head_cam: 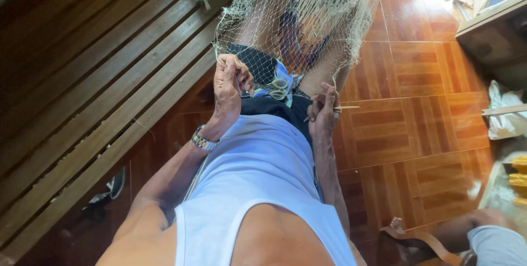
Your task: Repairing a fishing net by cutting markers and weaving with a net needle
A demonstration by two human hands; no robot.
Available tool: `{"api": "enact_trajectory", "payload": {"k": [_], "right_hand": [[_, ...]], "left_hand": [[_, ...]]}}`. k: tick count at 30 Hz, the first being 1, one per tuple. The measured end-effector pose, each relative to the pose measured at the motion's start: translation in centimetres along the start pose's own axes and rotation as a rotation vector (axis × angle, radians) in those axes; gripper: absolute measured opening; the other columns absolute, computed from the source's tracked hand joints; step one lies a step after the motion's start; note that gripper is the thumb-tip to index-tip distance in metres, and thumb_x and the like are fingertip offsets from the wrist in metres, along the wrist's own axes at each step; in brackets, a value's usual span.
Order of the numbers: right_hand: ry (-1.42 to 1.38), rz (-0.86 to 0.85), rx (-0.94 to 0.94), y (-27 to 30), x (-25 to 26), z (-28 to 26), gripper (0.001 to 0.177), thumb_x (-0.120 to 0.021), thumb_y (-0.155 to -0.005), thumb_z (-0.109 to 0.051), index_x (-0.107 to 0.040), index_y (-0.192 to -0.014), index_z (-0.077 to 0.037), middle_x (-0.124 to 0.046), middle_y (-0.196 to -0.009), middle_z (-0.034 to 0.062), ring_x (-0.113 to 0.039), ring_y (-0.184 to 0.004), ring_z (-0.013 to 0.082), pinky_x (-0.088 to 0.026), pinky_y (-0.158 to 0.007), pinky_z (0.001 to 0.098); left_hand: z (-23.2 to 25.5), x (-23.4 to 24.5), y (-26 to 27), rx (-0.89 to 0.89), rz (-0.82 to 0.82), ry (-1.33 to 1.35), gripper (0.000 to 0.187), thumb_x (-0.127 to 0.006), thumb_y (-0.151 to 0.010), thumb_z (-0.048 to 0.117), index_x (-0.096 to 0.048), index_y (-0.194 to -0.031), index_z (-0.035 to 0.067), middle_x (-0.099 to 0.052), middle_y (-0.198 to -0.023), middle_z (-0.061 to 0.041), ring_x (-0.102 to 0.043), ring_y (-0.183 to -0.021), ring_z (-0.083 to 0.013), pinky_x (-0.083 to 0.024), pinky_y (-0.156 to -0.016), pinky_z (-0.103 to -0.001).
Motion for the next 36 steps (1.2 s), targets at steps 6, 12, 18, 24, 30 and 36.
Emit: {"api": "enact_trajectory", "payload": {"k": [6, 12, 18, 24, 30, 36], "right_hand": [[-0.014, -0.010, -0.013, -0.5, 0.7, 0.5, 0.032, -0.055, -0.108, -0.038, -0.068, -0.115, -0.010, -0.069, -0.070, 0.0129, -0.021, -0.033, 0.0046, -0.025, -0.030, 0.0177], [0.009, -0.003, -0.011, -0.7, 1.2, 0.8, 0.032, -0.054, -0.109, -0.038, -0.069, -0.113, -0.011, -0.069, -0.068, 0.0123, -0.020, -0.033, 0.0032, -0.024, -0.030, 0.0175], [0.012, -0.002, -0.043, -2.0, 2.7, 2.6, 0.030, -0.055, -0.106, -0.044, -0.071, -0.110, -0.019, -0.070, -0.068, 0.0074, -0.020, -0.033, 0.0030, -0.022, -0.030, 0.0176], [0.023, -0.024, -0.017, -2.1, 2.4, 2.3, 0.031, -0.057, -0.106, -0.044, -0.072, -0.109, -0.017, -0.065, -0.061, 0.0077, -0.020, -0.032, 0.0053, -0.021, -0.029, 0.0185], [0.012, -0.107, 0.075, -1.2, 0.3, -1.4, 0.031, -0.054, -0.108, -0.036, -0.070, -0.112, -0.009, -0.065, -0.064, 0.0123, -0.022, -0.032, 0.0057, -0.023, -0.029, 0.0202], [0.003, -0.120, 0.082, -1.2, -1.6, -1.1, 0.034, -0.054, -0.108, -0.037, -0.070, -0.112, -0.007, -0.067, -0.068, 0.0157, -0.023, -0.031, 0.0055, -0.024, -0.028, 0.0200]], "left_hand": [[-0.2, -0.2, 0.3, -0.027, 0.021, 0.003, 0.020, -0.039, -0.114, 0.027, -0.044, -0.102, 0.012, -0.038, -0.073, 0.000, -0.054, -0.059, -0.0155, -0.056, -0.052, -0.030], [-0.6, -0.3, 0.7, -0.018, 0.024, 0.003, 0.022, -0.040, -0.113, 0.027, -0.045, -0.101, 0.010, -0.037, -0.073, -0.001, -0.055, -0.058, -0.0170, -0.056, -0.051, -0.031], [-1.0, -0.1, 0.5, 0.004, -0.007, 0.069, 0.021, -0.043, -0.113, 0.030, -0.046, -0.105, 0.011, -0.034, -0.072, 0.000, -0.053, -0.057, -0.0160, -0.057, -0.051, -0.031], [-0.6, -0.7, 0.7, -0.028, 0.019, 0.046, 0.018, -0.043, -0.112, 0.027, -0.047, -0.104, 0.011, -0.042, -0.073, -0.003, -0.061, -0.057, -0.0174, -0.060, -0.052, -0.031], [0.6, -0.9, 0.4, -0.044, 0.002, 0.019, 0.022, -0.039, -0.113, 0.029, -0.044, -0.101, 0.011, -0.058, -0.085, -0.011, -0.072, -0.066, -0.0245, -0.059, -0.050, -0.029], [1.2, -0.6, 0.3, -0.003, -0.048, -0.022, 0.022, -0.033, -0.114, 0.030, -0.041, -0.104, 0.012, -0.061, -0.090, -0.015, -0.078, -0.078, -0.0334, -0.061, -0.054, -0.028]]}}
Point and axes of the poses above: each hand's wrist, its own y-axis away from the middle knuckle, its own x-axis out of the back of the hand, z = x × y, the point moved 1 cm from there along -y, towards the middle knuckle
